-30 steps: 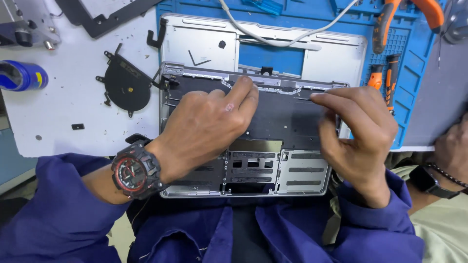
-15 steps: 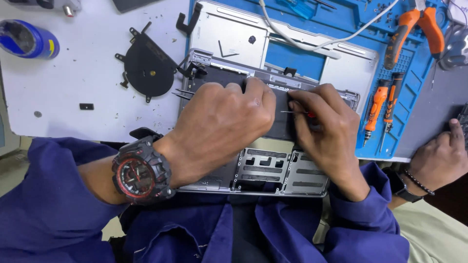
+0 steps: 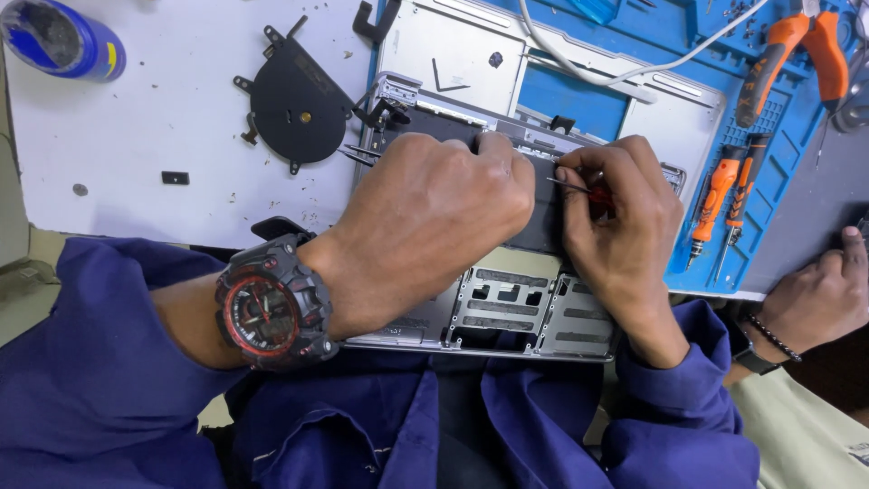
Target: The person uses screwdrivers to unscrew and remove components from the bottom of a partially disassembled laptop on a workbench, prying at internal parts and handling small screws and brackets while working around the open chassis.
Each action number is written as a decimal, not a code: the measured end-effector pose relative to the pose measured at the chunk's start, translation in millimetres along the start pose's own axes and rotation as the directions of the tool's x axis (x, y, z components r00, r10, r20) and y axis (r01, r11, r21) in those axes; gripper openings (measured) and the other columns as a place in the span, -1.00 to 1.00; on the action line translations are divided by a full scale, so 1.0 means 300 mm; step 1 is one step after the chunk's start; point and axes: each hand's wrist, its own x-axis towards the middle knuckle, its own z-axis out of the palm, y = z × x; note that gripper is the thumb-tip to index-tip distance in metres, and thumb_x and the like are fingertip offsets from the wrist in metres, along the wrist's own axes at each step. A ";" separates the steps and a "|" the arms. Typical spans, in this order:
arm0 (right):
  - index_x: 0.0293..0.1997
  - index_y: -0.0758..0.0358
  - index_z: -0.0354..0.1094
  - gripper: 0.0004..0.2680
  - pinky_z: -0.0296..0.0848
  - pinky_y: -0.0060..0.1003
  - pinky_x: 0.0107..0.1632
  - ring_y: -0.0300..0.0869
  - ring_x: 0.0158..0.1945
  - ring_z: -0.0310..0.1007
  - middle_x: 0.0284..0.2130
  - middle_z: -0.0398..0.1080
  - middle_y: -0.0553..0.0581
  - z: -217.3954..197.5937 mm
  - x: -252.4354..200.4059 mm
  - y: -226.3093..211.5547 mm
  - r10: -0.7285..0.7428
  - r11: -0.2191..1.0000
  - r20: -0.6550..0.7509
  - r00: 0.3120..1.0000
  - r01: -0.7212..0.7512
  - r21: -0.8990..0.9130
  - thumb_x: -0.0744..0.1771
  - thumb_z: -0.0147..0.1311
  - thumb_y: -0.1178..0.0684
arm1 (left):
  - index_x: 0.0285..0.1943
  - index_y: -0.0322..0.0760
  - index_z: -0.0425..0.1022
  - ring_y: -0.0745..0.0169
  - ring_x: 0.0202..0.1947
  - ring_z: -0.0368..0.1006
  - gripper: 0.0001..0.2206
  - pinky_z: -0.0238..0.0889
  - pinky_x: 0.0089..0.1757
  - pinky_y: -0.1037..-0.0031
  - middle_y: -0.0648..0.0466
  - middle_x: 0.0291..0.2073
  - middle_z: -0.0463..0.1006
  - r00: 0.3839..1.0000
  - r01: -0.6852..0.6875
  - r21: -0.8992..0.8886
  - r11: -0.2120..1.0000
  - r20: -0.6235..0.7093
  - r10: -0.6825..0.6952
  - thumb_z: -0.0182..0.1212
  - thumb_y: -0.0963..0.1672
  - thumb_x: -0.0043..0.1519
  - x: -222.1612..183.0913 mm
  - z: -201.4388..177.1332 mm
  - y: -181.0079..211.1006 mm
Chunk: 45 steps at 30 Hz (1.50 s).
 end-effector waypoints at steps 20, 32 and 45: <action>-0.08 0.33 0.27 -0.84 0.25 -0.05 -0.29 0.08 -0.27 0.32 -0.20 0.26 0.22 0.018 -0.005 0.015 0.001 0.996 0.045 0.999 0.003 -0.095 0.32 -0.13 0.39 | -0.36 -0.06 0.45 0.35 -0.75 0.41 -0.85 0.11 -0.72 0.45 0.20 -0.38 0.43 0.999 -0.033 0.009 0.999 0.025 0.032 0.22 -0.24 0.17 0.005 0.018 -0.012; -0.09 0.39 0.34 -0.89 0.27 -0.09 -0.31 0.09 -0.32 0.35 -0.22 0.29 0.26 0.035 -0.008 0.018 -0.109 0.984 -0.024 0.994 0.104 -0.144 0.36 -0.05 0.37 | -0.35 -0.03 0.45 0.45 -0.74 0.36 -0.82 0.07 -0.71 0.50 0.19 -0.35 0.39 0.999 -0.039 0.085 0.996 0.001 0.040 0.27 -0.26 0.08 0.000 0.016 0.001; -0.10 0.33 0.25 -0.90 0.18 -0.03 -0.47 0.11 -0.37 0.29 -0.17 0.26 0.23 0.042 -0.002 0.049 -0.039 0.979 0.057 0.998 0.049 -0.197 0.35 -0.12 0.33 | -0.03 -0.22 0.57 0.54 -0.76 0.30 -0.72 0.05 -0.68 0.57 0.11 -0.09 0.54 0.999 -0.046 0.173 0.984 0.003 0.047 0.26 -0.21 0.05 -0.007 0.013 0.009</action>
